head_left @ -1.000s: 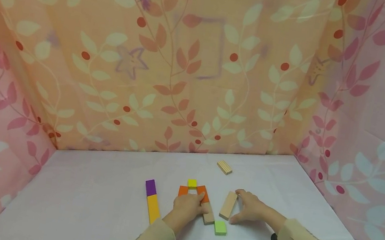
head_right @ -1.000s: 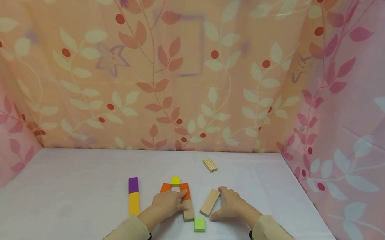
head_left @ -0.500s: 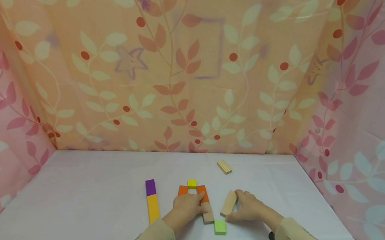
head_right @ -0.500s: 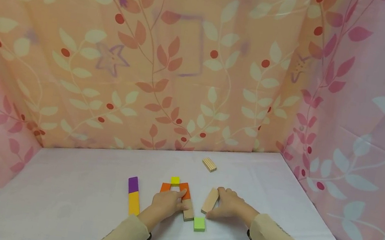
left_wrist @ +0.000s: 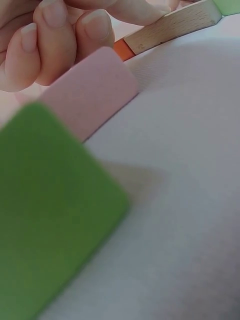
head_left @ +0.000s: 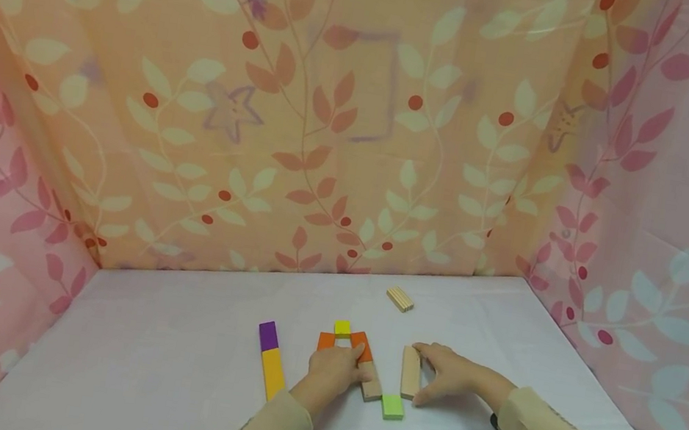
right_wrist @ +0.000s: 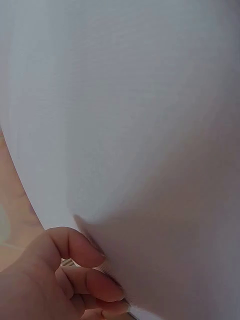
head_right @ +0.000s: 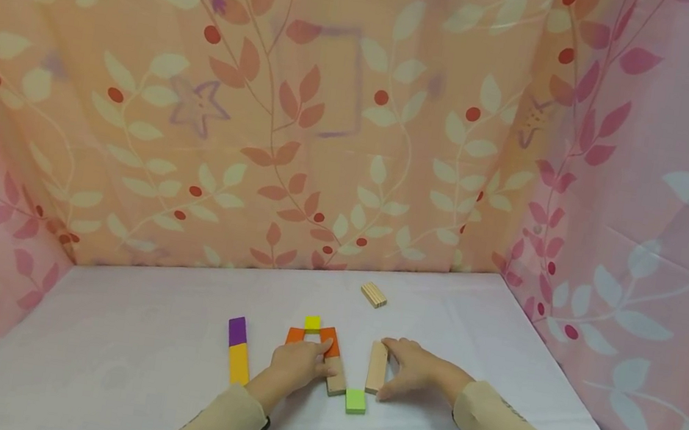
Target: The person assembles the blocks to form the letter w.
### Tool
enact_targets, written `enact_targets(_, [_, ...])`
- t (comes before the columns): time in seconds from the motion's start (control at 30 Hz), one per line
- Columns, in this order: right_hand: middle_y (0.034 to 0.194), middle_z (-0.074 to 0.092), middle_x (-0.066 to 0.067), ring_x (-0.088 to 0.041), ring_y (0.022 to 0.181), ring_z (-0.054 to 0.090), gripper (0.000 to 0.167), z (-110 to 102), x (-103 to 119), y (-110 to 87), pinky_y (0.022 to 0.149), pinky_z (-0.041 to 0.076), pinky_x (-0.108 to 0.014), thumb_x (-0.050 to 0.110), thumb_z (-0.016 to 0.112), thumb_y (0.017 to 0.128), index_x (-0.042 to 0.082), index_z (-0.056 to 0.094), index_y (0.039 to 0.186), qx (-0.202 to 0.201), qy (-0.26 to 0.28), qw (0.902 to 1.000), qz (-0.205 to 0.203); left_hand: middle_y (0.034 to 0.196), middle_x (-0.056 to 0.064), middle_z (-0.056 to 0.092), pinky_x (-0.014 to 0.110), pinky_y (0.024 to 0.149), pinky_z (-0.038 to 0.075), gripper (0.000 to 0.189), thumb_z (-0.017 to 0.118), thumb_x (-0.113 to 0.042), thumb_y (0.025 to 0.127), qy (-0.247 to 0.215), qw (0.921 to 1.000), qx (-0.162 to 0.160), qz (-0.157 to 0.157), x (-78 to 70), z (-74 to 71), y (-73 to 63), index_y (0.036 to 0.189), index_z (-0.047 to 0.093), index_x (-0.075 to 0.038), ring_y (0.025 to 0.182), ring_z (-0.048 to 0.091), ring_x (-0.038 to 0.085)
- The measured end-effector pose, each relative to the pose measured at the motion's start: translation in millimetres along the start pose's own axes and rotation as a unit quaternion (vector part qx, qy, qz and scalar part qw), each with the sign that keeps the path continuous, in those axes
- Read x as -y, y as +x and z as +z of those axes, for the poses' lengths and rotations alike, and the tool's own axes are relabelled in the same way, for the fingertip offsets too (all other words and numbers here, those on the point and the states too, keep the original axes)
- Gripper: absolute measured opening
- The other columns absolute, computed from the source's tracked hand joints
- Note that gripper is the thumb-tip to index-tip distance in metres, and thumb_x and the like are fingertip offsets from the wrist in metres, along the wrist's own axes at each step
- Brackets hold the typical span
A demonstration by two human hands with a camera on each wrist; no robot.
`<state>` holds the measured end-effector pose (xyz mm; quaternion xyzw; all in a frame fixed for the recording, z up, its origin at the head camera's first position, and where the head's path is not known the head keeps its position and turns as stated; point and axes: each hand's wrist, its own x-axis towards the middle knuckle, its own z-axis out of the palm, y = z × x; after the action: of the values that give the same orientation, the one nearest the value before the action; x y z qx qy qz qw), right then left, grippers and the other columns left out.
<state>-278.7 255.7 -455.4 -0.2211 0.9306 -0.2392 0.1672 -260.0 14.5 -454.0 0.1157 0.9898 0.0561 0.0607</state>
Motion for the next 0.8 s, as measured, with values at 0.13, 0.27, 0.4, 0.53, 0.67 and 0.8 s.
enact_targets(0.13, [0.102,0.048,-0.004,-0.021,0.097,0.042,0.105,-1.0,1.5,0.8,0.088,0.041,-0.047,0.040,0.088,0.068,-0.007,0.034,0.144,0.008,-0.002,0.9999,0.007,0.071,0.002,0.060,0.026,0.050,0.035,0.066,0.067,-0.057,0.080,0.000,1.0000,0.001,-0.001,-0.2,0.1,-0.7,0.138,0.057,-0.027,0.058,0.045,0.016])
enact_targets(0.27, [0.104,0.049,-0.005,-0.022,0.100,0.043,0.105,-1.3,4.0,0.5,0.092,0.041,-0.050,0.041,0.089,0.067,-0.004,0.035,0.145,0.011,-0.003,0.9997,0.020,0.071,0.003,0.061,0.026,0.051,0.037,0.067,0.067,-0.057,0.079,0.000,1.0000,0.000,-0.004,-0.2,-0.7,-1.0,0.139,0.056,-0.028,0.058,0.046,0.016])
enact_targets(0.4, [0.109,0.051,-0.006,-0.023,0.105,0.044,0.105,-1.3,6.2,-0.3,0.096,0.040,-0.052,0.041,0.089,0.067,-0.004,0.035,0.145,0.010,-0.003,0.9996,0.026,0.081,0.004,0.067,0.027,0.054,0.041,0.066,0.068,-0.056,0.079,-0.004,1.0000,-0.004,0.002,0.2,0.0,-0.6,0.138,0.057,-0.026,0.062,0.048,0.016])
enact_targets(0.53, [0.110,0.051,-0.006,-0.023,0.105,0.044,0.105,-1.8,8.0,-0.7,0.095,0.041,-0.051,0.040,0.090,0.066,-0.003,0.036,0.145,0.011,-0.001,0.9995,0.028,0.088,0.005,0.069,0.028,0.053,0.042,0.066,0.068,-0.055,0.080,-0.008,1.0000,-0.004,0.005,1.1,-0.3,-0.3,0.138,0.058,-0.025,0.063,0.049,0.016])
enact_targets(0.67, [0.103,0.049,-0.004,-0.021,0.098,0.043,0.105,-1.7,8.5,-0.2,0.088,0.042,-0.047,0.039,0.090,0.065,-0.002,0.036,0.145,0.012,0.000,0.9994,0.032,0.088,0.005,0.069,0.027,0.052,0.040,0.066,0.068,-0.055,0.080,-0.006,1.0000,-0.002,0.003,1.0,-0.4,-0.3,0.138,0.057,-0.025,0.061,0.048,0.016])
enact_targets(0.8, [0.101,0.049,-0.005,-0.021,0.096,0.043,0.105,-1.5,7.8,0.3,0.087,0.042,-0.047,0.039,0.091,0.065,-0.002,0.036,0.145,0.012,-0.004,0.9993,0.034,0.081,0.003,0.067,0.026,0.052,0.037,0.065,0.068,-0.054,0.080,-0.010,0.9999,0.004,-0.001,0.0,0.2,0.0,0.138,0.057,-0.026,0.061,0.047,0.017])
